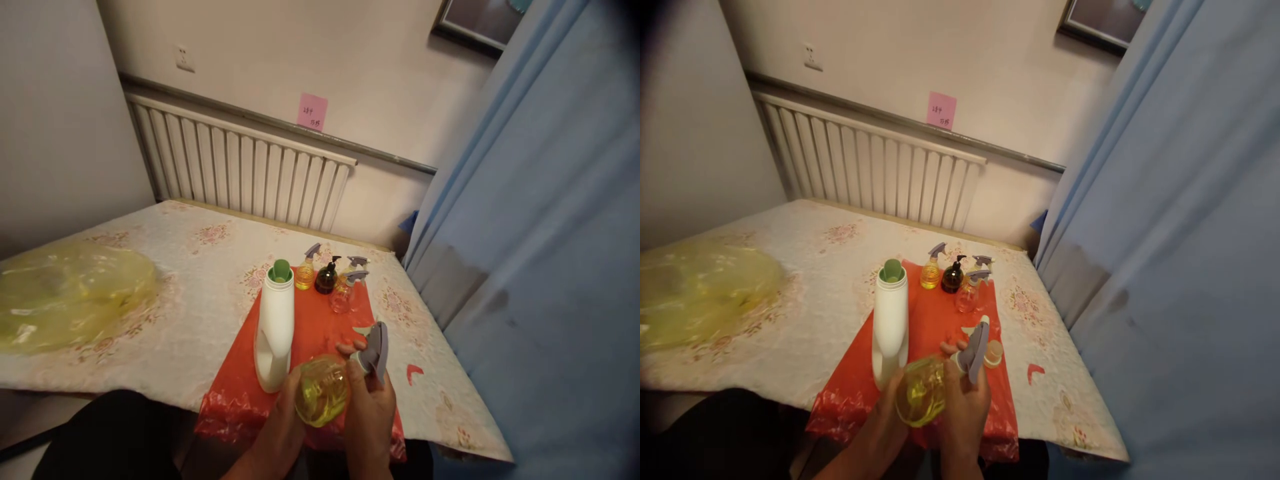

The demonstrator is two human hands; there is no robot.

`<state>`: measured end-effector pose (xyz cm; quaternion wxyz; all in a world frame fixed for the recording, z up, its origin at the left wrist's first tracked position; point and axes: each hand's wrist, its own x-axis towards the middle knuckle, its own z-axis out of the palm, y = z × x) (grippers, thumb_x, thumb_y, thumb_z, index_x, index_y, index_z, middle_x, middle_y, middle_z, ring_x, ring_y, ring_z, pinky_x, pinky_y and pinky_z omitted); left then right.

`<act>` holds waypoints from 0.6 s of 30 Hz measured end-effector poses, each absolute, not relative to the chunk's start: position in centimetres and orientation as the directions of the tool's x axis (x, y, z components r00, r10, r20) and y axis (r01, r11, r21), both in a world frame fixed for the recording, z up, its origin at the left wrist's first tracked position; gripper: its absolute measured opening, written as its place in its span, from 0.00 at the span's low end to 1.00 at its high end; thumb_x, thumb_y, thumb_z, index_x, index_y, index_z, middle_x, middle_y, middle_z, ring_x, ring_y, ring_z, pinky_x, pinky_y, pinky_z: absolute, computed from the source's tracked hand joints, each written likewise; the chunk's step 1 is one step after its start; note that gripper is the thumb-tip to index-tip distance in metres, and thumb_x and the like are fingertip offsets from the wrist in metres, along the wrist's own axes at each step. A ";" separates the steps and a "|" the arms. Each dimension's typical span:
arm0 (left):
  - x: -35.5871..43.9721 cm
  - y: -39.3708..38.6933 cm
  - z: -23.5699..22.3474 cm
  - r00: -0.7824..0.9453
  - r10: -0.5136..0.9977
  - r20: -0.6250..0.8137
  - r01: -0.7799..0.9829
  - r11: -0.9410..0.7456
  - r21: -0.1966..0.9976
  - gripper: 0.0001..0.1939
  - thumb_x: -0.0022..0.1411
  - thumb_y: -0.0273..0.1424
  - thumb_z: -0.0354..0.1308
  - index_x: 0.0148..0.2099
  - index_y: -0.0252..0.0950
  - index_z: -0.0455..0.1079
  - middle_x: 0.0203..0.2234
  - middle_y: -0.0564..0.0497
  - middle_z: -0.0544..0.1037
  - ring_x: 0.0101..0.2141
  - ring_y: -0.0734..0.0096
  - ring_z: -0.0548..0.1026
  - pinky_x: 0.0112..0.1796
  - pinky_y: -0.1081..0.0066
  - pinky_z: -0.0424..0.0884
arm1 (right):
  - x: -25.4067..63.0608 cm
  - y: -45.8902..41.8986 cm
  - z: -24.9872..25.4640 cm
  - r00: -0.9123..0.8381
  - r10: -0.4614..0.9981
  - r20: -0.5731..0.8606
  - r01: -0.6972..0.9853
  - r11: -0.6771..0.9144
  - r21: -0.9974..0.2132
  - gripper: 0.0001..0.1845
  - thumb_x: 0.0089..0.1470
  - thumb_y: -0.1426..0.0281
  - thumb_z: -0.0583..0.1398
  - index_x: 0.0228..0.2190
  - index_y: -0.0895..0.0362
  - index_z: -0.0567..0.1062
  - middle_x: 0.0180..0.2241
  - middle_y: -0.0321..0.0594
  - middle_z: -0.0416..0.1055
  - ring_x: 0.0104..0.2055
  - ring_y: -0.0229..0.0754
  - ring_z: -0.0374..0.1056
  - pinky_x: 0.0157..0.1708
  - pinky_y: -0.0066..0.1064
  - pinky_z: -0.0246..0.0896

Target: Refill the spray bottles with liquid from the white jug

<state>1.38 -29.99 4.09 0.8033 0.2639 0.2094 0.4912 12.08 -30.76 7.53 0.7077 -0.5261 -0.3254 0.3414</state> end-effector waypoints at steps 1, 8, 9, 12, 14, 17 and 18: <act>1.3 -30.1 4.3 0.410 0.908 -0.083 -0.676 0.364 0.640 0.23 0.67 0.46 0.51 0.53 0.36 0.74 0.48 0.44 0.80 0.52 0.56 0.74 0.58 0.58 0.63 | 12.0 -30.8 7.3 0.551 0.828 0.104 -0.150 0.220 -0.964 0.19 0.54 0.61 0.63 0.45 0.56 0.72 0.43 0.46 0.79 0.47 0.49 0.75 0.45 0.39 0.72; 1.1 -30.3 6.2 0.390 0.914 -0.109 -0.676 0.365 0.640 0.19 0.65 0.43 0.54 0.48 0.36 0.77 0.44 0.46 0.82 0.46 0.58 0.77 0.50 0.64 0.71 | 12.3 -31.4 7.6 0.371 0.910 0.185 -0.084 0.231 -0.969 0.14 0.54 0.62 0.63 0.42 0.52 0.75 0.43 0.44 0.79 0.48 0.51 0.74 0.52 0.44 0.67; 1.1 -30.2 6.1 0.413 0.905 -0.105 -0.684 0.384 0.620 0.20 0.66 0.43 0.53 0.49 0.36 0.77 0.42 0.46 0.82 0.42 0.60 0.79 0.45 0.66 0.74 | 12.5 -31.6 7.9 0.340 0.916 0.210 -0.059 0.244 -0.968 0.13 0.53 0.62 0.63 0.41 0.52 0.76 0.44 0.43 0.78 0.49 0.50 0.73 0.54 0.44 0.65; 1.0 -29.9 5.1 0.563 0.819 -0.115 -0.666 0.531 0.523 0.25 0.67 0.48 0.48 0.52 0.36 0.74 0.34 0.46 0.83 0.27 0.66 0.79 0.25 0.72 0.74 | 13.5 -32.1 9.2 0.172 0.943 0.283 0.017 0.285 -0.958 0.12 0.53 0.61 0.64 0.38 0.51 0.78 0.44 0.43 0.78 0.53 0.53 0.71 0.58 0.46 0.60; 1.0 -29.7 4.3 0.683 0.719 -0.131 -0.598 0.653 0.465 0.27 0.67 0.50 0.47 0.52 0.35 0.74 0.30 0.46 0.82 0.22 0.66 0.78 0.18 0.74 0.70 | 14.3 -32.3 10.2 0.012 0.963 0.271 0.029 0.271 -0.962 0.14 0.51 0.59 0.65 0.39 0.52 0.79 0.44 0.44 0.78 0.54 0.55 0.70 0.57 0.47 0.61; 1.1 -29.8 3.5 0.767 0.621 -0.159 -0.517 0.746 0.420 0.29 0.67 0.51 0.46 0.48 0.32 0.75 0.28 0.44 0.82 0.22 0.64 0.79 0.17 0.73 0.70 | 15.1 -32.4 11.1 -0.156 0.971 0.183 -0.065 0.175 -0.982 0.22 0.49 0.55 0.66 0.44 0.52 0.79 0.45 0.45 0.78 0.50 0.57 0.73 0.50 0.47 0.68; 1.1 -29.8 3.4 0.768 0.621 -0.155 -0.518 0.745 0.419 0.30 0.66 0.51 0.46 0.47 0.31 0.75 0.27 0.43 0.82 0.21 0.64 0.79 0.17 0.74 0.69 | 15.2 -32.3 11.1 -0.160 0.973 0.164 -0.098 0.150 -0.984 0.24 0.48 0.55 0.67 0.46 0.52 0.78 0.45 0.46 0.78 0.49 0.57 0.73 0.48 0.47 0.69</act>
